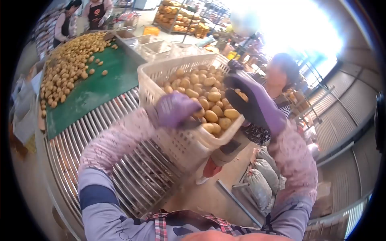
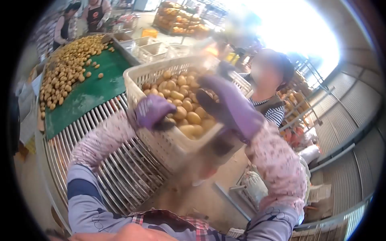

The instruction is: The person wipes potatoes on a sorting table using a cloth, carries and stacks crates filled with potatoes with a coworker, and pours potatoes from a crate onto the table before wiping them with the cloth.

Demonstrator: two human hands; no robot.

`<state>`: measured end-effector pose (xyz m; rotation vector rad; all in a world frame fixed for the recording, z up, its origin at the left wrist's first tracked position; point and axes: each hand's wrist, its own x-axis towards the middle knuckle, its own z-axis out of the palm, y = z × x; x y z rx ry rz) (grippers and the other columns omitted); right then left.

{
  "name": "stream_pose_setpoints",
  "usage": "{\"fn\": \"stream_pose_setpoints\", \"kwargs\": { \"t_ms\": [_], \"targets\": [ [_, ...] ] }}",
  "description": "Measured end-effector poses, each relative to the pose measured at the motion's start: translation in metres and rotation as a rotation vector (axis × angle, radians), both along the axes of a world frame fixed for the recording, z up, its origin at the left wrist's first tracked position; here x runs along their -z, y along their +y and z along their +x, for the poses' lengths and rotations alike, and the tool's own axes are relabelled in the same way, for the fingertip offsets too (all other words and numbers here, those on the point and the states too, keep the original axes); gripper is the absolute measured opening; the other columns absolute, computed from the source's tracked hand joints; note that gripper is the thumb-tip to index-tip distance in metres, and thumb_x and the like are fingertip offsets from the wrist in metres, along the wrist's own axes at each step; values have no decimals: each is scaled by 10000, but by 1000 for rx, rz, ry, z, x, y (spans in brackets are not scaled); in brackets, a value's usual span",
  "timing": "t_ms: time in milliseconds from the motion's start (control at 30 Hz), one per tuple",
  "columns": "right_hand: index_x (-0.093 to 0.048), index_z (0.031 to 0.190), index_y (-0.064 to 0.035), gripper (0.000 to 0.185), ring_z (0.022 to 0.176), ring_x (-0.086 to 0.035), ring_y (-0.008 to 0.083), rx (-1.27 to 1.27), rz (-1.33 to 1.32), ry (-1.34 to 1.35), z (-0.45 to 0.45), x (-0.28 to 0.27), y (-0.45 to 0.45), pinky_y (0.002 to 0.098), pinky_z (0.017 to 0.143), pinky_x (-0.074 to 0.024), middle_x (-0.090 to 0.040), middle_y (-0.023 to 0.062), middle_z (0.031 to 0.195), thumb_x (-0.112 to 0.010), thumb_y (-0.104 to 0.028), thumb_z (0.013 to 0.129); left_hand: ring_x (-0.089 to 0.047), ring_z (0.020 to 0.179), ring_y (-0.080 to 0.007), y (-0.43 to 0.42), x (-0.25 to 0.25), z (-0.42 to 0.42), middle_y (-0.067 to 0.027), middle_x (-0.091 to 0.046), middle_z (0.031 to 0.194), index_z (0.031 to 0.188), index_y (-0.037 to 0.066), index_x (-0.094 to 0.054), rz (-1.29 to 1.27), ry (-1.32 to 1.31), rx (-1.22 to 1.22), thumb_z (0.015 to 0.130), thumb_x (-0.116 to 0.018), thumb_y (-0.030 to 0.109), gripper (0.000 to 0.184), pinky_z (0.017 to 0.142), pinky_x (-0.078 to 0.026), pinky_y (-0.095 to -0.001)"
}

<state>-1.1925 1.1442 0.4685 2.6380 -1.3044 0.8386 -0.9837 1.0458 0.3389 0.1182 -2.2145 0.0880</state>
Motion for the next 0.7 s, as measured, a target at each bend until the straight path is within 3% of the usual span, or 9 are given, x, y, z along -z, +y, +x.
{"fn": "stream_pose_setpoints", "kwargs": {
  "t_ms": [100, 233, 333, 400, 467, 533, 600, 633, 700],
  "targets": [
    [-566, 1142, 9, 354, 978, -600, 301, 65, -9, 70, -15, 30, 8, 364, 847, -477, -616, 155, 1060, -648, 5, 797, -616, 680, -285, -60, 13, 47, -82, -617, 726, 991, 104, -626, -25, -188, -93, 774, -658, 267, 274, 627, -477, -407],
    [-570, 1136, -7, 379, 1017, -578, 356, 100, -2, 199, -38, 79, -8, 399, 870, -468, -607, 164, 1089, -669, -25, 771, -588, 762, -307, -137, 83, 125, -94, -569, 741, 874, 113, -604, -34, -203, -250, 727, -643, 230, 192, 705, -444, -418],
    [-571, 1128, -5, 367, 1016, -571, 370, 211, 76, 214, -34, 96, 6, 411, 861, -469, -593, 176, 1113, -673, -61, 780, -582, 797, -362, -177, 98, 170, -160, -605, 816, 901, 40, -607, -35, -37, -428, 828, -573, 239, 214, 718, -461, -429],
    [-574, 1114, -4, 353, 998, -568, 373, 269, 110, 213, -38, 109, 10, 421, 838, -476, -583, 183, 1087, -674, -94, 788, -590, 888, -373, -174, 81, 193, -182, -624, 930, 1030, 16, -608, 190, -240, -646, 831, -621, 207, 276, 792, -470, -406],
    [-574, 1106, -1, 344, 984, -567, 377, 287, 154, 198, -60, 126, 13, 428, 819, -479, -582, 184, 1061, -671, -111, 794, -610, 963, -336, -184, 99, 206, -204, -628, 1023, 1109, 6, -586, 107, 128, -763, 896, -585, 276, 343, 857, -471, -405],
    [-574, 1095, 2, 332, 966, -566, 380, 347, 204, 234, -57, 119, 28, 432, 801, -481, -580, 185, 1039, -663, -124, 802, -608, 1008, -303, -188, 117, 212, -200, -627, 1073, 1161, 8, -567, 489, 557, -770, 938, -536, 296, 365, 899, -470, -406],
    [-573, 1089, 3, 326, 950, -565, 383, 373, 214, 257, -57, 122, 38, 433, 784, -481, -579, 186, 1027, -658, -134, 806, -597, 1050, -263, -221, 196, 229, -177, -610, 1143, 1239, 19, -522, 967, 893, -372, 980, -463, 316, 398, 934, -473, -403],
    [-573, 1089, 4, 326, 943, -565, 385, 376, 200, 259, -58, 126, 45, 433, 776, -481, -579, 187, 1025, -657, -138, 808, -587, 1070, -239, -241, 246, 243, -156, -594, 1187, 1291, 28, -487, 1225, 983, 51, 1000, -414, 324, 421, 948, -476, -399],
    [-559, 1081, -28, 343, 886, -558, 383, 379, 193, 241, -65, 138, 58, 462, 708, -469, -569, 168, 936, -673, -129, 773, -579, 1080, -223, -166, 218, 194, -112, -564, 1226, 1331, 51, -444, 1378, 1052, 125, 983, -390, 458, 538, 930, -481, -368]
  ]
}}
